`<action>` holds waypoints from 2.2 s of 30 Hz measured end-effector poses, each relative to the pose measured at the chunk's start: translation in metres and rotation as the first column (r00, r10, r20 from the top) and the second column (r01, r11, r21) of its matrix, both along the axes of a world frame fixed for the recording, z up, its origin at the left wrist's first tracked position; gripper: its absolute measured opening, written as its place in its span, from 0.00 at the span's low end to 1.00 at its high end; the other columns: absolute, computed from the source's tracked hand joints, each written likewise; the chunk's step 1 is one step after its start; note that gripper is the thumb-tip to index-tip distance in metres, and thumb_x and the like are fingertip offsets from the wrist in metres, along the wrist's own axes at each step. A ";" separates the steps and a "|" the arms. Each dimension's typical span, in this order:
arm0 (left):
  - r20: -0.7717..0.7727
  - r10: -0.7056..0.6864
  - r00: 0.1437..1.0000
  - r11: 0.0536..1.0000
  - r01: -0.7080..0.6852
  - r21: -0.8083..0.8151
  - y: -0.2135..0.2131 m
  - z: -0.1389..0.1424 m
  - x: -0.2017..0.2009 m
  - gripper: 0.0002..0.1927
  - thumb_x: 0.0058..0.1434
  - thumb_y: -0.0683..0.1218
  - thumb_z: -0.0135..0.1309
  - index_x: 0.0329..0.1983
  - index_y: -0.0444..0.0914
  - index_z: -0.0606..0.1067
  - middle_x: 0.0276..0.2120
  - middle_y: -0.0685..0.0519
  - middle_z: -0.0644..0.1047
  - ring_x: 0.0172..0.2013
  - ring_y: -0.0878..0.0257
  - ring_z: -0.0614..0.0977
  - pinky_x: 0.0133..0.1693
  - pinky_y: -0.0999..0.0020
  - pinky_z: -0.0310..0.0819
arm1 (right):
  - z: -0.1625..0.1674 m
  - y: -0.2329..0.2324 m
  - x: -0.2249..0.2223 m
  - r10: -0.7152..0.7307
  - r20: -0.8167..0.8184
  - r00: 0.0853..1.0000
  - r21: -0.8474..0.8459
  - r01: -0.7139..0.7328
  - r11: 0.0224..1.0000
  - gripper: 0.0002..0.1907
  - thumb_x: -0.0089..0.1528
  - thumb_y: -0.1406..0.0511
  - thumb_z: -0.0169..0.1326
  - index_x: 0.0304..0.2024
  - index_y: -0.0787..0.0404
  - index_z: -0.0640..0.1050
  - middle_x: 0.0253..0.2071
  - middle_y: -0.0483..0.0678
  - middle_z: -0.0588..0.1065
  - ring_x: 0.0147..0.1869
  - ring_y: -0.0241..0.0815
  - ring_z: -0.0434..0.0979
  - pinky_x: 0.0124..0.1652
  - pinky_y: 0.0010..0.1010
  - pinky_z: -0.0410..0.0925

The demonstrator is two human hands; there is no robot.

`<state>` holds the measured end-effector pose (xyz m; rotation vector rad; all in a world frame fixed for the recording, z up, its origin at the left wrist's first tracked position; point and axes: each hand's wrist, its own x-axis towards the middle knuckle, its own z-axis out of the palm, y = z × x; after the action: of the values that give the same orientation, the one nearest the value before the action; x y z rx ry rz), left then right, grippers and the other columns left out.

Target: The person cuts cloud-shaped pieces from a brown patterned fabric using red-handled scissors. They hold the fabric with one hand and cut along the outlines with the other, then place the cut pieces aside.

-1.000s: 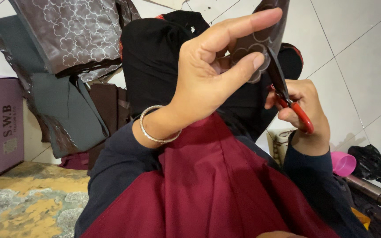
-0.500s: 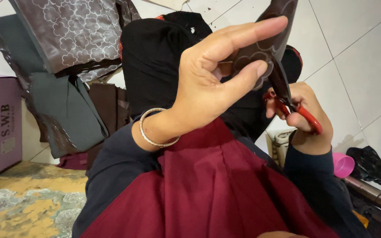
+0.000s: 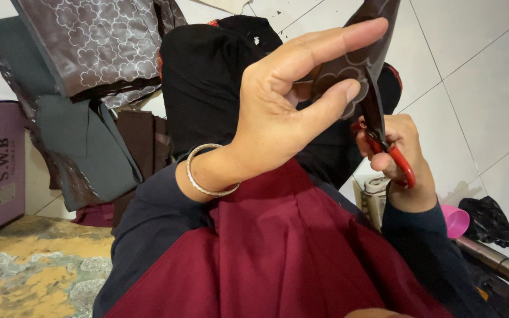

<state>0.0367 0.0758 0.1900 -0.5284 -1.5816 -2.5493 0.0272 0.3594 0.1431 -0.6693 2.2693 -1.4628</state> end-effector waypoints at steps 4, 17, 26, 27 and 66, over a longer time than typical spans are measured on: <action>0.023 -0.047 0.999 0.998 0.046 0.038 -0.002 0.002 0.001 0.18 0.79 0.29 0.53 0.68 0.35 0.70 0.61 0.52 0.75 0.55 0.70 0.80 0.60 0.77 0.77 | 0.008 0.001 -0.004 0.023 0.009 1.000 -0.011 -0.023 1.000 0.43 0.52 0.27 0.50 0.21 0.60 0.68 0.21 0.41 0.65 0.24 0.32 0.63 0.26 0.25 0.53; -0.003 -0.028 1.000 0.998 0.028 -0.048 -0.006 0.001 0.000 0.19 0.79 0.29 0.54 0.67 0.36 0.71 0.59 0.53 0.76 0.52 0.71 0.81 0.56 0.78 0.80 | 0.026 0.000 -0.008 0.033 0.032 0.999 0.078 -0.036 0.996 0.45 0.52 0.26 0.51 0.25 0.62 0.72 0.21 0.40 0.65 0.24 0.31 0.63 0.26 0.25 0.52; 0.002 -0.027 1.000 0.999 0.027 -0.029 -0.005 0.001 -0.004 0.19 0.78 0.29 0.54 0.67 0.36 0.71 0.59 0.53 0.76 0.51 0.72 0.80 0.55 0.79 0.78 | 0.017 -0.005 -0.010 0.080 0.009 0.997 0.027 -0.081 0.996 0.44 0.54 0.25 0.48 0.24 0.59 0.71 0.22 0.39 0.66 0.24 0.30 0.64 0.26 0.24 0.54; -0.001 -0.016 1.000 0.998 0.016 -0.054 -0.006 0.000 -0.005 0.19 0.78 0.29 0.54 0.67 0.36 0.71 0.59 0.53 0.76 0.50 0.73 0.80 0.54 0.80 0.79 | 0.014 -0.005 -0.010 0.061 -0.020 0.998 0.050 -0.060 0.997 0.44 0.54 0.26 0.47 0.23 0.59 0.71 0.21 0.39 0.65 0.23 0.30 0.63 0.26 0.24 0.53; 0.195 -0.189 0.962 0.982 0.181 0.060 -0.005 0.004 -0.013 0.22 0.73 0.31 0.56 0.68 0.33 0.70 0.39 0.58 0.79 0.36 0.77 0.77 0.42 0.84 0.75 | 0.010 0.008 -0.031 0.114 0.000 0.993 0.042 -0.114 0.993 0.42 0.53 0.28 0.52 0.22 0.61 0.70 0.21 0.40 0.66 0.25 0.30 0.64 0.27 0.24 0.53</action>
<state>0.0237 0.0703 0.1944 -0.4469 -1.6045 -2.8494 -0.0038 0.3675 0.1531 -0.7744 2.2176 -1.3589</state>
